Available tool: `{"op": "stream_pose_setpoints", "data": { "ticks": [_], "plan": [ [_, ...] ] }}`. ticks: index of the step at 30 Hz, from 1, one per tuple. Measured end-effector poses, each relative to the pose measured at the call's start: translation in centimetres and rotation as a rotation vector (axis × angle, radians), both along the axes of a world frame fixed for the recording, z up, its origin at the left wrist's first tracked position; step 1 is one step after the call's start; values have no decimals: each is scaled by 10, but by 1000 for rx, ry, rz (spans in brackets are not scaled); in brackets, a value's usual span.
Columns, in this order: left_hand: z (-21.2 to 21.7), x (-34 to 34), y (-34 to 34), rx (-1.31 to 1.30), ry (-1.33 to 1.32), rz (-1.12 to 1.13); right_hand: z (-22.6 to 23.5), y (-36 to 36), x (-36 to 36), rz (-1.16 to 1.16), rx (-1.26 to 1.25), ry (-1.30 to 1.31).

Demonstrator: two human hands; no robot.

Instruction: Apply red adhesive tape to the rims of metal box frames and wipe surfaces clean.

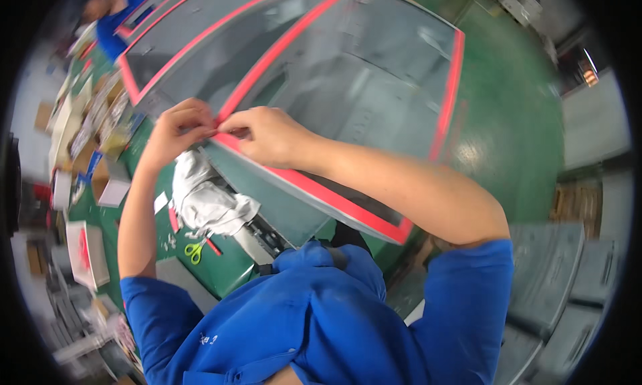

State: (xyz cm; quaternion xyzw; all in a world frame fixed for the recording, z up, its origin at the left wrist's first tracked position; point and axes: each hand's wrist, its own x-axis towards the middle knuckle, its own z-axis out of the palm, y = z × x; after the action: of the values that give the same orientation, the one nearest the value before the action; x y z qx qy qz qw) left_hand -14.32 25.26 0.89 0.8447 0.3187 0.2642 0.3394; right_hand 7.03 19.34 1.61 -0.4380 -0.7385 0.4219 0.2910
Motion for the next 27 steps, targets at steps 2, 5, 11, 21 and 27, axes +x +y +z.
{"op": "stream_pose_setpoints", "data": {
  "ticks": [2,5,11,21,27],
  "plan": [
    [1,4,2,26,19,-27,9,-9,19,-60,31,-28],
    [2,15,2,85,26,-59,22,-32,56,-149,92,-24],
    [2,16,-9,177,67,-12,25,-111,116,-258,328,-249],
    [22,8,-7,-199,164,74,-15,-167,119,-384,482,-366],
    [32,6,-10,-272,112,77,-20,-166,119,-395,488,-361]
  ]
}}
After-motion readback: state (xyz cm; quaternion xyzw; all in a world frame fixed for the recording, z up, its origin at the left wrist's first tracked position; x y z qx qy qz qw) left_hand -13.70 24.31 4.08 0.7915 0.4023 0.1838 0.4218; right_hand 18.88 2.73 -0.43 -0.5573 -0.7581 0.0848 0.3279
